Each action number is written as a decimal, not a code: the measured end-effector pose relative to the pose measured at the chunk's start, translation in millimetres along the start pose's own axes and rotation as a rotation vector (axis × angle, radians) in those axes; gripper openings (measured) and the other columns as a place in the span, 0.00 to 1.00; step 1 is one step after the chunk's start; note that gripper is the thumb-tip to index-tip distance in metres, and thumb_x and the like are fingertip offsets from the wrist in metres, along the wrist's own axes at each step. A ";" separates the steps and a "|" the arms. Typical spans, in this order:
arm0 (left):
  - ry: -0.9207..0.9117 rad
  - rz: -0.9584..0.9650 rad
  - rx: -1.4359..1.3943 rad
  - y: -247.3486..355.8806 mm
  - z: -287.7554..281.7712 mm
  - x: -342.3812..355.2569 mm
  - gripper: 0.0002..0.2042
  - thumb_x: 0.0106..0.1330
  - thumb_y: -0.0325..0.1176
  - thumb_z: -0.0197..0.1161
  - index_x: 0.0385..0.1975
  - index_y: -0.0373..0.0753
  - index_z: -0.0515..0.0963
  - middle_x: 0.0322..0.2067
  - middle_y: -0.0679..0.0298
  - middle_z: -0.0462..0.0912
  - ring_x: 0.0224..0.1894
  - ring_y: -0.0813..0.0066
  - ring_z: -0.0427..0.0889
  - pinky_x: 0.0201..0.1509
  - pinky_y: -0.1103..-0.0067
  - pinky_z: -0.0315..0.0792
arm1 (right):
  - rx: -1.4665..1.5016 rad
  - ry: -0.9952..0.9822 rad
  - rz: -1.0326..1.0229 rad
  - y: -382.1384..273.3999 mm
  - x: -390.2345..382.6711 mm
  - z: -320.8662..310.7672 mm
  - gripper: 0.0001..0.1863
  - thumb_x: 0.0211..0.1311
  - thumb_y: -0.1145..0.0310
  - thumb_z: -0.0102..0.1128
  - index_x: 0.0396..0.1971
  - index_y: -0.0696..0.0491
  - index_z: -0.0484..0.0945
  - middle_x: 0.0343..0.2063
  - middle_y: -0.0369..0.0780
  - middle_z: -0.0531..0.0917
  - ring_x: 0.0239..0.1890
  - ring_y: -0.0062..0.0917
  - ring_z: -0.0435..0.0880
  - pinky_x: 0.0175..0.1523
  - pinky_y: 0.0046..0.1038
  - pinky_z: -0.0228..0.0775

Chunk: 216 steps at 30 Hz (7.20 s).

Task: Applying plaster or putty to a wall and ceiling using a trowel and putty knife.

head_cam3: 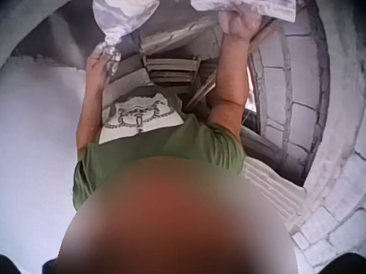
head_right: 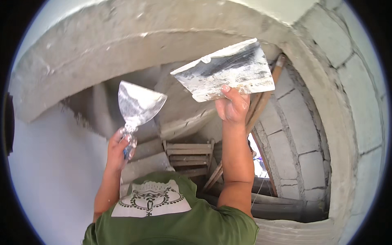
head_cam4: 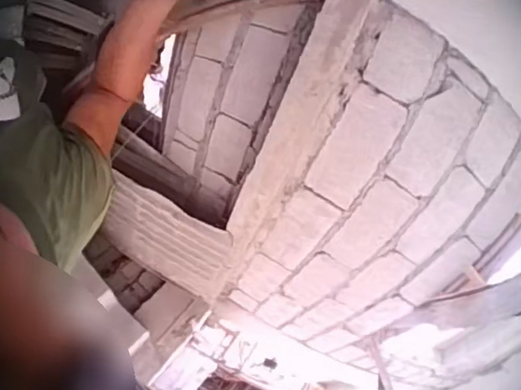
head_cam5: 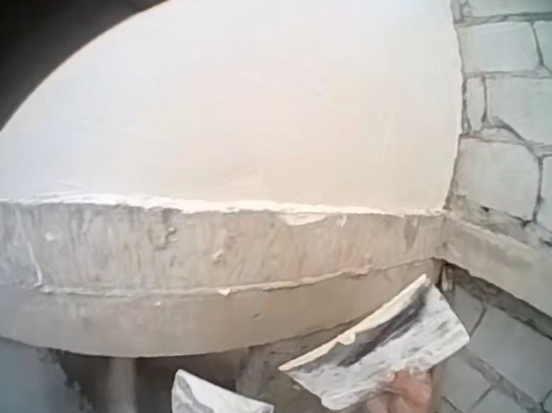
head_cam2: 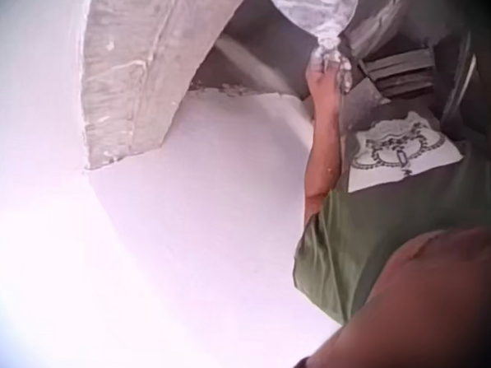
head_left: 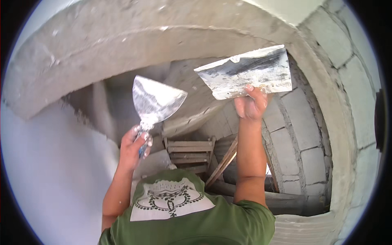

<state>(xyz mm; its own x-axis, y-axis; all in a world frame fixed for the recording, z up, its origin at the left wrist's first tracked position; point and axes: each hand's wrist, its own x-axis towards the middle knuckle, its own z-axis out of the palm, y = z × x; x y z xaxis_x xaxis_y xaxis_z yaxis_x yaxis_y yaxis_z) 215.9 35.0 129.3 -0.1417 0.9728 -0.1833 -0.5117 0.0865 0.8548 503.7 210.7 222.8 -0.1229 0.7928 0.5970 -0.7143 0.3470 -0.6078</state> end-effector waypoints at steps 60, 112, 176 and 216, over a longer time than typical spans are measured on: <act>0.283 0.133 0.576 -16.2 45.2 50.3 0.14 0.54 0.24 0.58 0.41 0.38 0.71 0.26 0.68 0.72 0.23 0.82 0.71 0.24 0.82 0.69 | -1.483 0.325 -0.610 -131.5 114.3 -172.6 0.17 0.59 0.76 0.61 0.49 0.60 0.76 0.45 0.42 0.82 0.48 0.32 0.80 0.58 0.30 0.67; 0.238 0.001 0.376 -42.8 69.8 102.3 0.10 0.56 0.22 0.62 0.36 0.38 0.70 0.25 0.67 0.74 0.20 0.81 0.73 0.20 0.81 0.68 | -1.905 0.037 -1.240 -252.3 380.5 -2.5 0.22 0.57 0.78 0.52 0.53 0.55 0.77 0.51 0.48 0.80 0.55 0.42 0.77 0.62 0.37 0.69; 0.230 0.509 1.375 -57.2 -75.4 61.5 0.16 0.62 0.32 0.63 0.50 0.40 0.74 0.42 0.51 0.80 0.44 0.45 0.79 0.45 0.60 0.73 | -0.645 0.162 -0.369 -60.3 138.2 6.4 0.15 0.62 0.72 0.60 0.46 0.64 0.76 0.40 0.45 0.83 0.41 0.33 0.84 0.50 0.35 0.75; 0.507 0.124 0.284 -124.6 -106.6 41.0 0.08 0.63 0.26 0.62 0.39 0.36 0.71 0.22 0.70 0.72 0.21 0.85 0.69 0.22 0.82 0.66 | -2.014 -0.037 -1.026 -83.2 343.6 85.6 0.26 0.48 0.70 0.68 0.51 0.44 0.80 0.47 0.40 0.83 0.48 0.36 0.82 0.52 0.37 0.77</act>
<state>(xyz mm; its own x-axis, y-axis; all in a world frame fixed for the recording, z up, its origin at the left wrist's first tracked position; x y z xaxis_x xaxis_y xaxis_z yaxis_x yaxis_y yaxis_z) 183.5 41.1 -36.5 -0.6090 0.7610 -0.2235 -0.2289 0.1012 0.9682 462.0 411.4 523.3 -0.3133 0.0741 0.9468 0.8735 0.4138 0.2566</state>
